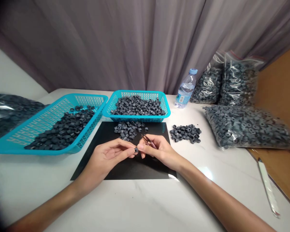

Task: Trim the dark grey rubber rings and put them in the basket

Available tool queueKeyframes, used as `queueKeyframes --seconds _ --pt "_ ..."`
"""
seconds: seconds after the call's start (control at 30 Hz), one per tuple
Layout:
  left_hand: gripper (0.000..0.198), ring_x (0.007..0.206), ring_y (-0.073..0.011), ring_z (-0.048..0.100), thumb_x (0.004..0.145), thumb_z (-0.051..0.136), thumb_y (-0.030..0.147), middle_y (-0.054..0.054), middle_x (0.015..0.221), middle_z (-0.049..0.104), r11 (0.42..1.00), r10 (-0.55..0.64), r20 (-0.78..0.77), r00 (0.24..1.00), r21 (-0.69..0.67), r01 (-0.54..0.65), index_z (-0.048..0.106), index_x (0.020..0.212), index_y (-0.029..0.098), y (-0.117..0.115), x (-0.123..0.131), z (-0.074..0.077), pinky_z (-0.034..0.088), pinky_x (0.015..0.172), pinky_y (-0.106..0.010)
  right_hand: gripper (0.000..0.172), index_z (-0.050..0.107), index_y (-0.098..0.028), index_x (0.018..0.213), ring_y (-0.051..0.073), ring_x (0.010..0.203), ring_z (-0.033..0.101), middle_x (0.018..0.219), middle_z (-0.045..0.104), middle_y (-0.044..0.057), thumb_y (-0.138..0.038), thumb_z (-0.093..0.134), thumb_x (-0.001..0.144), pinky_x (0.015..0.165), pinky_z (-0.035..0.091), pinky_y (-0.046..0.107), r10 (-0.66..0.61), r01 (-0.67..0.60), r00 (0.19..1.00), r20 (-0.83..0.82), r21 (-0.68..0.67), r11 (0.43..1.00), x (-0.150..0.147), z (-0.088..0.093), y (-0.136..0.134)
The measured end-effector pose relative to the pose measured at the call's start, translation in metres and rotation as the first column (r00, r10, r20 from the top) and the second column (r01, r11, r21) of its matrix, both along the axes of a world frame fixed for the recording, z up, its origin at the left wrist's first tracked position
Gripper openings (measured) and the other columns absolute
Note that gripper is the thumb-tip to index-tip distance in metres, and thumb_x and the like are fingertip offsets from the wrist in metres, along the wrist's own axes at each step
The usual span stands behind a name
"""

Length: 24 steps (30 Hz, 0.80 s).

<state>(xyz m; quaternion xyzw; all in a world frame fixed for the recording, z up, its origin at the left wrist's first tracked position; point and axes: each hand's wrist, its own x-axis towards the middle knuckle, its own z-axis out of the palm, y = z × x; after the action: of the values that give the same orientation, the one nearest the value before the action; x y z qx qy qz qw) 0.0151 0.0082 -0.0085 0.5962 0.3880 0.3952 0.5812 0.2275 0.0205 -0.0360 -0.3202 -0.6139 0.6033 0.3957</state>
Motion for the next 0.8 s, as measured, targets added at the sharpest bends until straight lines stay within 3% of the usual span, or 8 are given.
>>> queueKeyframes --seconds 0.17,0.37,0.5,0.57,0.7,0.8 --pt "0.015 0.080 -0.0119 0.072 0.082 0.082 0.027 0.000 0.081 0.076 0.989 0.003 0.060 0.998 -0.148 0.005 0.073 0.086 0.017 0.001 -0.001 0.002 0.057 0.079 -0.019 0.034 0.061 -0.018 0.083 0.011 0.059 0.042 0.067 0.058 -0.003 -0.049 0.069 0.092 0.056 0.031 0.025 -0.028 0.028 0.999 0.030 0.004 1.000 -0.003 0.001 0.000" --pt "0.028 0.095 -0.0160 0.075 0.081 0.083 0.026 -0.004 0.100 0.078 0.952 0.026 0.165 0.986 -0.304 0.026 0.077 0.107 0.020 0.003 -0.001 -0.001 0.056 0.094 -0.026 0.041 0.061 -0.018 0.083 0.014 0.070 0.049 0.078 0.058 0.001 -0.053 0.050 0.102 0.065 0.039 0.027 -0.256 0.245 0.962 0.097 0.111 0.963 -0.010 -0.003 -0.003" --pt "0.024 0.099 -0.0182 0.074 0.082 0.082 0.026 -0.005 0.103 0.080 0.945 0.051 0.168 0.984 -0.326 0.007 0.080 0.105 0.021 0.004 -0.002 0.000 0.055 0.099 -0.030 0.034 0.064 -0.019 0.097 0.019 0.101 0.057 0.108 0.064 0.007 -0.046 0.045 0.105 0.089 0.044 0.030 -0.369 0.331 0.921 0.123 0.252 0.910 -0.011 -0.006 -0.005" --pt "0.022 0.100 -0.0178 0.074 0.083 0.081 0.027 -0.005 0.102 0.080 0.945 0.058 0.184 0.981 -0.326 0.006 0.080 0.104 0.022 0.005 -0.003 0.000 0.055 0.099 -0.029 0.030 0.067 -0.020 0.110 0.020 0.107 0.057 0.109 0.064 0.006 -0.042 0.046 0.106 0.097 0.041 0.033 -0.399 0.332 0.906 0.144 0.343 0.878 -0.011 -0.007 -0.006" --pt "0.019 0.097 -0.0154 0.073 0.081 0.082 0.027 -0.003 0.098 0.079 0.954 0.075 0.219 0.973 -0.300 -0.006 0.081 0.099 0.022 0.010 -0.010 0.003 0.056 0.095 -0.025 0.037 0.062 -0.024 0.137 0.017 0.080 0.055 0.087 0.060 0.002 -0.038 0.053 0.104 0.077 0.046 0.029 -0.423 0.293 0.882 0.206 0.462 0.837 -0.010 -0.009 -0.010" --pt "0.018 0.099 -0.0158 0.073 0.081 0.082 0.028 -0.004 0.101 0.079 0.969 0.044 0.196 0.980 -0.246 0.005 0.081 0.098 0.021 0.015 -0.017 0.010 0.056 0.093 -0.024 0.044 0.057 -0.024 0.144 0.015 0.069 0.050 0.088 0.059 0.002 -0.036 0.056 0.103 0.065 0.044 0.027 -0.476 0.292 0.855 0.208 0.566 0.771 -0.010 -0.011 -0.015"
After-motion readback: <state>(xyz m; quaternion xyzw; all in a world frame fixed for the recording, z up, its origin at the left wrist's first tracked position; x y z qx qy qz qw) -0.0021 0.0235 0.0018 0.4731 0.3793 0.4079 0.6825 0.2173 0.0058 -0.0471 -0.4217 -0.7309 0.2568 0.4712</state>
